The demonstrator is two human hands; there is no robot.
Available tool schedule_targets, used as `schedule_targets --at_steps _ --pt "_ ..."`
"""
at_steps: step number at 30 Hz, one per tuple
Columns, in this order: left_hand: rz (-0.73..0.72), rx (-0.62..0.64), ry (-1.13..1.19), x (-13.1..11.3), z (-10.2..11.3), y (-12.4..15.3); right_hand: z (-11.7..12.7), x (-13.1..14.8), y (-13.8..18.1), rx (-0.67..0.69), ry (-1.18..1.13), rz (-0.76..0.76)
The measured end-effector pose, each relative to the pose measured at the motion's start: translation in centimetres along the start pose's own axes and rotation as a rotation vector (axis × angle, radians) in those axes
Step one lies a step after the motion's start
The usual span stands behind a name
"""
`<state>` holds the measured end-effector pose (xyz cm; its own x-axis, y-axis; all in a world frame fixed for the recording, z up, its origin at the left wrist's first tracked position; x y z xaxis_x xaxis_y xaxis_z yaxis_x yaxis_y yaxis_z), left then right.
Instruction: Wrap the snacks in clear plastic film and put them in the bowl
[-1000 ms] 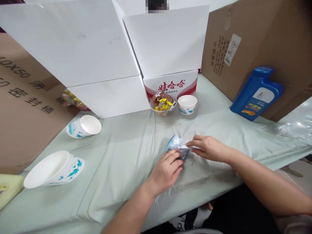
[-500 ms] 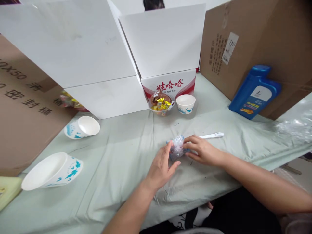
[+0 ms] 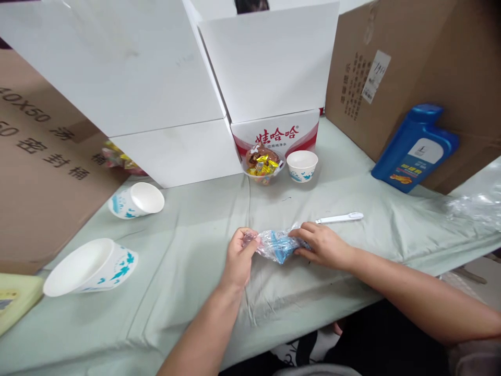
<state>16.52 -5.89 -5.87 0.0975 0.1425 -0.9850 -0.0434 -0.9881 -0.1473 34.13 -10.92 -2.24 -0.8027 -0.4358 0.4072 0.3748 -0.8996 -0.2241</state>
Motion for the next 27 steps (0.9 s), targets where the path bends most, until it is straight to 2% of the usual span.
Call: schedule_targets --at_steps 4,9,14,18,22,27 --pt "-0.026 0.015 -0.074 -0.3 0.0 -0.1 1.7 -0.4 0.3 -0.083 -0.068 0.004" --pt "-0.112 -0.045 -0.169 -0.7 1.1 -0.3 1.6 0.1 0.5 0.007 -0.162 0.045" --pt "-0.116 0.002 -0.237 -0.8 1.0 -0.4 1.5 0.2 0.5 0.102 -0.162 0.051" --pt "-0.143 -0.039 -0.295 -1.2 1.7 -0.5 3.2 -1.4 0.3 0.086 -0.284 -0.049" --pt "-0.161 -0.088 -0.334 -1.2 2.9 -0.9 5.2 -3.5 0.6 0.044 -0.238 -0.159" --pt "-0.151 -0.097 -0.409 -0.7 3.8 -1.4 3.9 -8.1 1.9 0.248 0.082 -0.444"
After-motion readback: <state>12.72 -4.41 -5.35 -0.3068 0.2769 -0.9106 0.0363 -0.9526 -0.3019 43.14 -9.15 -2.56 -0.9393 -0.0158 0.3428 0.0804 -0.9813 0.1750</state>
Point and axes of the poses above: each hand's wrist, its own y-axis away from the middle knuckle, its own z-axis out of the back of the hand, x = y × z, the point moved 10 cm from there along -y, towards the middle knuckle, and after that the axes turned 9 degrees about -z, right-handed, at the moved point
